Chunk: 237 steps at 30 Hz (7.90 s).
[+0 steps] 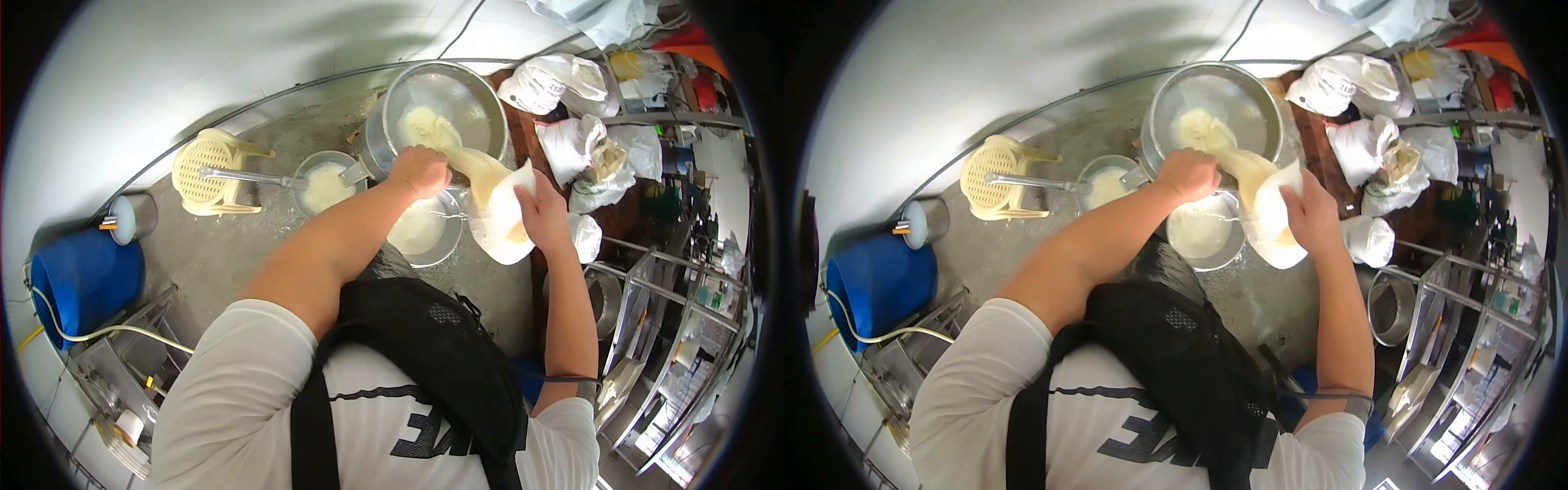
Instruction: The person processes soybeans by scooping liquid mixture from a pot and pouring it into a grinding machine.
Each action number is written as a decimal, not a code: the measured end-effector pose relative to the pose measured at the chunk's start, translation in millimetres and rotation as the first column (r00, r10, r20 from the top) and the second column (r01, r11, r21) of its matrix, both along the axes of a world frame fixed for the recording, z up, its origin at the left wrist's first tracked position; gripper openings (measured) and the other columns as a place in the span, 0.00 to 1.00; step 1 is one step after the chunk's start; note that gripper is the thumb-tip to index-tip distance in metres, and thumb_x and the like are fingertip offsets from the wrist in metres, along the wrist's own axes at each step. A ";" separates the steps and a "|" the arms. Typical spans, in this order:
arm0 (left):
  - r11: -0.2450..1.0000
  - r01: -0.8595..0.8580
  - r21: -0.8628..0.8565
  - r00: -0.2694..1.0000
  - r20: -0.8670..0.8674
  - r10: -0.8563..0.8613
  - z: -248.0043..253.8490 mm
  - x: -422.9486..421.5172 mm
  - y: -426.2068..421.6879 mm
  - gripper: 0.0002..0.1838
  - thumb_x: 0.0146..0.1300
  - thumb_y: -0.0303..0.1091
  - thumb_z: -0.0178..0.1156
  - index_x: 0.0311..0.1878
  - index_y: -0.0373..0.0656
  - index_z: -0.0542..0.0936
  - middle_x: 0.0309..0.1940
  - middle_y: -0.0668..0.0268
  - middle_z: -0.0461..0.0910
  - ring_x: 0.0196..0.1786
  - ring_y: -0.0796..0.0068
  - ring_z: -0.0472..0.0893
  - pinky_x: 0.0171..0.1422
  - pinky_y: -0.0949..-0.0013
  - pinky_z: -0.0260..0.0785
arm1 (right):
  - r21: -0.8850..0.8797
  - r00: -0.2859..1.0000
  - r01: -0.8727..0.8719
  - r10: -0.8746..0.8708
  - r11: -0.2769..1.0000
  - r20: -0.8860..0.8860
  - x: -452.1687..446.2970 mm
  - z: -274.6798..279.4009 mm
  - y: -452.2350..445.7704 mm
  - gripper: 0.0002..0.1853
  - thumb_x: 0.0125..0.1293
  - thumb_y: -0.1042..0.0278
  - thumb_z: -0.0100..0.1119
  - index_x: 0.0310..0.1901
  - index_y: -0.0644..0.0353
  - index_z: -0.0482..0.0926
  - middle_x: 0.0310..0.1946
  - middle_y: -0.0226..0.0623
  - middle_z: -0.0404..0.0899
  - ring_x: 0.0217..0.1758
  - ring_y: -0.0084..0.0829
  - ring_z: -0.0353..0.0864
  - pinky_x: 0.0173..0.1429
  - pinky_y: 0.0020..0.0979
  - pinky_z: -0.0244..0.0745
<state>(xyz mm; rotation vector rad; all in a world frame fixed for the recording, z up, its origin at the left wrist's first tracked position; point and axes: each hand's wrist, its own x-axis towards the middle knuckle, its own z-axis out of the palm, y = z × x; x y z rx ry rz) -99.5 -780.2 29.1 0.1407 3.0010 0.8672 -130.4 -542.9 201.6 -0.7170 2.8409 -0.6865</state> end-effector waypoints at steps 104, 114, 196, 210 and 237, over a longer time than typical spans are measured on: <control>0.953 0.062 -0.297 0.985 -0.137 -0.107 -17.8 54.7 32.8 0.33 0.69 0.31 0.54 0.77 0.32 0.65 0.83 0.38 0.50 0.85 0.27 0.44 0.85 0.26 0.35 | 0.174 0.990 -0.088 0.068 0.981 0.120 -18.3 28.4 -40.2 0.17 0.74 0.59 0.63 0.54 0.65 0.79 0.41 0.59 0.85 0.48 0.63 0.85 0.51 0.50 0.78; 0.962 0.046 -0.270 0.978 -0.182 -0.098 -17.1 55.0 31.8 0.33 0.68 0.30 0.55 0.75 0.29 0.66 0.82 0.35 0.53 0.84 0.25 0.47 0.85 0.26 0.38 | 0.178 0.987 -0.104 0.080 0.979 0.138 -21.2 31.0 -45.1 0.17 0.74 0.59 0.63 0.53 0.66 0.79 0.43 0.60 0.85 0.49 0.64 0.84 0.51 0.51 0.78; 0.967 0.040 -0.250 0.973 -0.209 -0.095 -22.3 51.3 37.8 0.30 0.73 0.37 0.56 0.74 0.33 0.69 0.77 0.32 0.60 0.78 0.23 0.58 0.84 0.27 0.41 | 0.038 0.962 0.160 -0.147 0.986 -0.229 17.5 -1.9 19.8 0.17 0.74 0.57 0.64 0.47 0.66 0.79 0.39 0.59 0.85 0.45 0.61 0.86 0.48 0.56 0.78; 0.811 0.303 -0.500 0.953 0.166 -0.254 26.8 3.1 56.9 0.38 0.73 0.66 0.56 0.66 0.38 0.80 0.71 0.47 0.75 0.78 0.40 0.66 0.83 0.28 0.47 | 0.040 0.495 0.785 -0.664 0.618 0.560 191.4 -253.2 137.1 0.27 0.69 0.53 0.63 0.60 0.66 0.76 0.54 0.59 0.84 0.60 0.60 0.84 0.64 0.52 0.77; 0.746 0.354 -0.565 0.930 0.126 -0.346 -18.8 -7.3 49.0 0.36 0.66 0.49 0.69 0.68 0.31 0.75 0.62 0.46 0.80 0.66 0.40 0.77 0.78 0.34 0.58 | 0.493 0.091 0.590 -0.660 0.639 0.746 51.7 -638.7 73.0 0.24 0.80 0.50 0.55 0.72 0.48 0.71 0.74 0.51 0.62 0.79 0.69 0.59 0.70 0.56 0.77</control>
